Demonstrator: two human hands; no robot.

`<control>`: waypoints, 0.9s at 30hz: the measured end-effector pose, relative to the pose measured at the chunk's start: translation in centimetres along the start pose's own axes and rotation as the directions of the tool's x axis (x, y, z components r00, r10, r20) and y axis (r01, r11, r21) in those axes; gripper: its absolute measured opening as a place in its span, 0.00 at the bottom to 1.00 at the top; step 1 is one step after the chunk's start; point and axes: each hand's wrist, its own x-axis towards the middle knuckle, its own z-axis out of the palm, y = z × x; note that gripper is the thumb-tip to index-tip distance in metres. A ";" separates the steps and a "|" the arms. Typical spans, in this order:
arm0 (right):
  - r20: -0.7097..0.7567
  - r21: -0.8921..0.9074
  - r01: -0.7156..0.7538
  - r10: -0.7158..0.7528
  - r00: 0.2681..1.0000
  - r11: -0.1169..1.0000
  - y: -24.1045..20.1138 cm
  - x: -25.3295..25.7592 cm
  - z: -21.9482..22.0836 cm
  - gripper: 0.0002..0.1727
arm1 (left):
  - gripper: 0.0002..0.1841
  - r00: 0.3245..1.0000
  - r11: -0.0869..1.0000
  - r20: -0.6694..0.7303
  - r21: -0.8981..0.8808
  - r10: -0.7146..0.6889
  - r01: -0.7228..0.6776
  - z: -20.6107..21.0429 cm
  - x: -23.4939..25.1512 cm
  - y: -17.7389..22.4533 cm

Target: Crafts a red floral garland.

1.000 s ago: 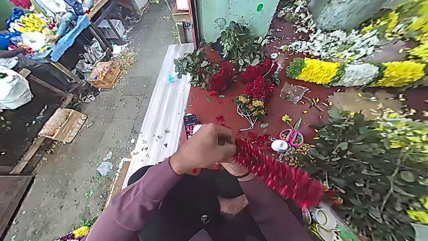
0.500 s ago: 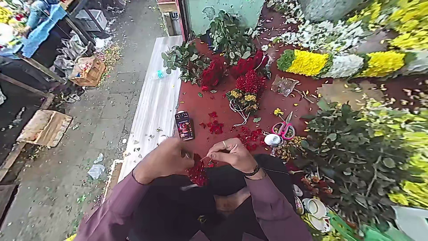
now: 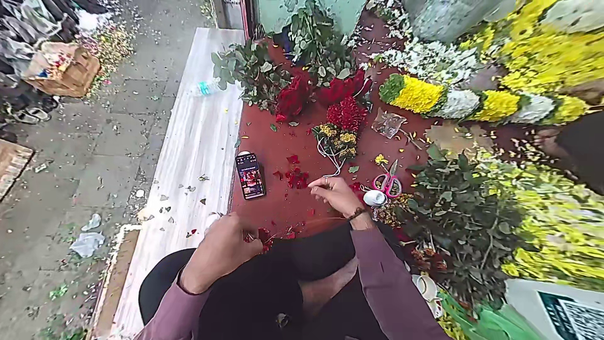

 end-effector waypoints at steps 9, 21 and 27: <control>0.332 0.024 0.248 -0.242 0.912 0.968 -0.4 8.1 8.6 0.23 | 0.09 0.966 0.988 0.230 -0.123 0.116 -0.090 2.2 -0.9 -1.0; 0.029 -0.021 0.346 -0.345 0.938 0.938 -3.2 9.5 7.0 0.29 | 0.09 0.978 0.994 0.193 -0.083 0.084 -0.069 2.5 -0.7 -1.3; -0.267 -0.064 0.045 -0.060 0.962 0.997 0.3 11.5 -0.6 0.14 | 0.09 0.977 0.996 0.203 -0.074 0.068 -0.054 2.7 -0.5 -1.1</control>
